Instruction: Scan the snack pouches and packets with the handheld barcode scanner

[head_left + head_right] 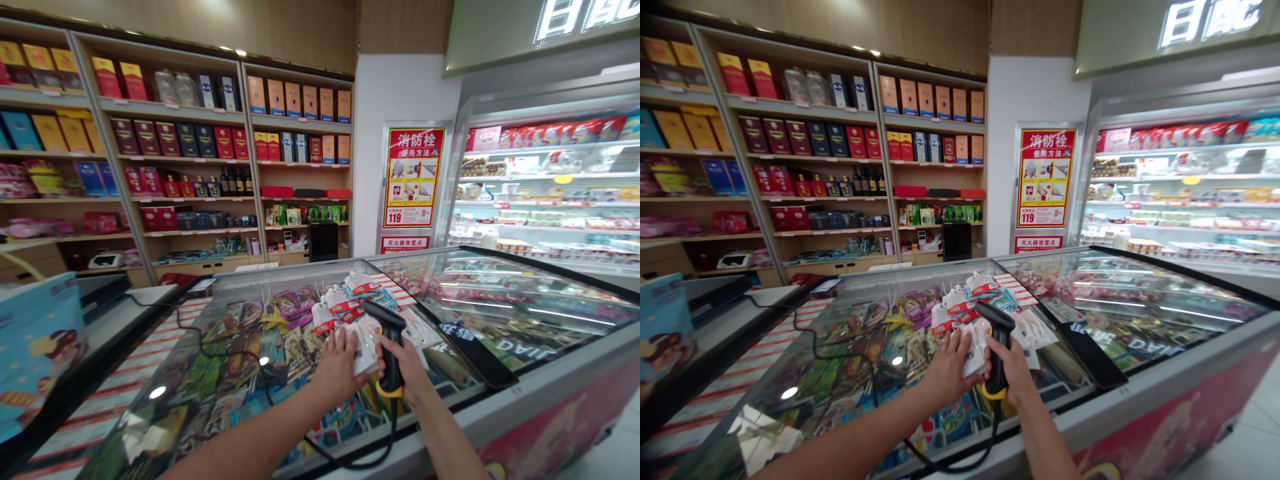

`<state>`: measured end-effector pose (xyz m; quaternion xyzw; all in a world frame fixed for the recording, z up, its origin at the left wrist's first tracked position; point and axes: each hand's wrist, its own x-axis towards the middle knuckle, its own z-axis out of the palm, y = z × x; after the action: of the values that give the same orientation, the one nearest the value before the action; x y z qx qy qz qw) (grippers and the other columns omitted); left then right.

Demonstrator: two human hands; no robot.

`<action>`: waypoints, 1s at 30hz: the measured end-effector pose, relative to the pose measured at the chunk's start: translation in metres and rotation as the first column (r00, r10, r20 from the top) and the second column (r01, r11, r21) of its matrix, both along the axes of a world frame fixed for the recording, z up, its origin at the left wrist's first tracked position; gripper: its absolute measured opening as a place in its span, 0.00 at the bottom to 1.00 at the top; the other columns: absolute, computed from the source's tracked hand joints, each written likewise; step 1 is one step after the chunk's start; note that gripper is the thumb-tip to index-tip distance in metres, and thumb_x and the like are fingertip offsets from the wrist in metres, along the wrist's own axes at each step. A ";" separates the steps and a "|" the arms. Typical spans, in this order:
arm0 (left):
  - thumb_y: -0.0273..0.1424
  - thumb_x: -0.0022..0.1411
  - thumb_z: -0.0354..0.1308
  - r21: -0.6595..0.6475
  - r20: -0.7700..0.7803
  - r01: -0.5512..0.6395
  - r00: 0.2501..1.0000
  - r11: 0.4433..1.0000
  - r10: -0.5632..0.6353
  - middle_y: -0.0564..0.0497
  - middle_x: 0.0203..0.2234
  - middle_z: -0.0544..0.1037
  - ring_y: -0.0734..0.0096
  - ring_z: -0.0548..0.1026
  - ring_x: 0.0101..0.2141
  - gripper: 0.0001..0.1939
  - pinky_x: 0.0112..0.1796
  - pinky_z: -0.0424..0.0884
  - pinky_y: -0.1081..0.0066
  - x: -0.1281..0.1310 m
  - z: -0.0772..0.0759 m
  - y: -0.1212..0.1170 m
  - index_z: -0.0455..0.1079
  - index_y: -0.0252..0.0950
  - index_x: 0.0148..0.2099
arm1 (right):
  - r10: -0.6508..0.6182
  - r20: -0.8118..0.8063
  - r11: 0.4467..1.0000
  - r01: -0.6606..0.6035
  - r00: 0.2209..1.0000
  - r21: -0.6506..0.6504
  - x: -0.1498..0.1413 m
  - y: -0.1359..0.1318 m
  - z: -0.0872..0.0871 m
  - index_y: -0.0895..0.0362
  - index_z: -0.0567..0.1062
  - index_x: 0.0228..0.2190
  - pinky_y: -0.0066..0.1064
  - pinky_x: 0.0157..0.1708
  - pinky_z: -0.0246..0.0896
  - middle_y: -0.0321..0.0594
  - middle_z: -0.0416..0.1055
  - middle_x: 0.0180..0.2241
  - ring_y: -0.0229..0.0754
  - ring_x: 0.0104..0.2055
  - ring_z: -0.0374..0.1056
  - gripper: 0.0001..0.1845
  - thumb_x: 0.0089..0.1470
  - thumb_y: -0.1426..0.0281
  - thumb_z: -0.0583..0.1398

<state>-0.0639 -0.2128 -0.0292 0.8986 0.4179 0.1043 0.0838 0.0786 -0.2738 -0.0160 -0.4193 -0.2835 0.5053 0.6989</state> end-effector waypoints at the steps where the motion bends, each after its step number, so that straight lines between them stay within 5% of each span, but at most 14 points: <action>1: 0.48 0.53 0.57 0.018 0.003 0.004 1.000 1.000 -0.004 0.32 0.65 0.49 0.39 0.48 0.64 0.46 0.59 0.49 0.47 0.008 -0.002 0.001 0.47 0.32 0.68 | -0.001 -0.003 1.000 0.001 1.000 0.008 0.001 -0.001 0.001 0.57 0.67 0.33 0.23 0.13 0.60 0.28 0.67 0.18 0.31 0.14 0.60 0.26 0.35 0.59 0.71; 10: 0.41 0.55 0.57 0.168 -0.078 -0.083 0.992 0.982 0.097 0.32 0.65 0.50 0.38 0.51 0.62 0.46 0.57 0.55 0.47 0.062 -0.014 0.002 0.41 0.31 0.69 | -0.035 0.002 0.999 0.034 0.999 0.034 0.007 -0.006 -0.005 0.57 0.69 0.33 0.21 0.12 0.57 0.28 0.67 0.18 0.29 0.13 0.58 0.24 0.38 0.59 0.70; 21: 0.38 0.53 0.57 0.041 0.004 -0.105 0.994 0.994 0.105 0.34 0.66 0.48 0.39 0.48 0.64 0.46 0.59 0.51 0.49 0.071 0.002 0.004 0.44 0.28 0.69 | -0.043 -0.009 0.999 0.043 0.999 0.005 0.015 -0.005 -0.007 0.57 0.69 0.35 0.22 0.12 0.58 0.29 0.67 0.17 0.30 0.14 0.59 0.25 0.37 0.60 0.70; 25: 0.40 0.42 0.64 -0.102 0.061 0.031 0.998 0.994 -0.025 0.32 0.63 0.56 0.45 0.56 0.62 0.50 0.58 0.58 0.59 0.052 0.025 0.017 0.55 0.25 0.65 | -0.088 -0.018 0.993 0.089 0.996 0.079 0.021 0.013 0.029 0.57 0.68 0.31 0.22 0.13 0.57 0.28 0.67 0.17 0.31 0.14 0.59 0.24 0.35 0.61 0.71; 27: 0.40 0.43 0.65 -0.194 0.131 0.086 0.989 0.977 -0.061 0.38 0.54 0.70 0.51 0.69 0.53 0.37 0.50 0.66 0.65 0.041 0.047 0.037 0.68 0.30 0.56 | -0.081 -0.040 0.983 0.087 0.996 0.163 0.021 0.031 0.057 0.56 0.67 0.29 0.23 0.13 0.57 0.28 0.67 0.17 0.31 0.14 0.59 0.24 0.33 0.62 0.72; 30: 0.36 0.56 0.55 -0.222 0.271 -0.094 0.950 0.971 0.154 0.43 0.36 0.80 0.60 0.77 0.39 0.16 0.40 0.69 0.69 0.032 0.081 0.084 0.76 0.32 0.40 | -0.085 -0.143 0.953 0.122 0.986 0.278 0.014 0.064 0.086 0.56 0.67 0.29 0.23 0.13 0.56 0.27 0.66 0.16 0.31 0.13 0.59 0.24 0.31 0.63 0.71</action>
<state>-0.0316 -0.1284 0.0517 0.8323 0.4657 0.1944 0.2293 0.0924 -0.2095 0.0703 -0.2946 -0.2852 0.4477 0.7946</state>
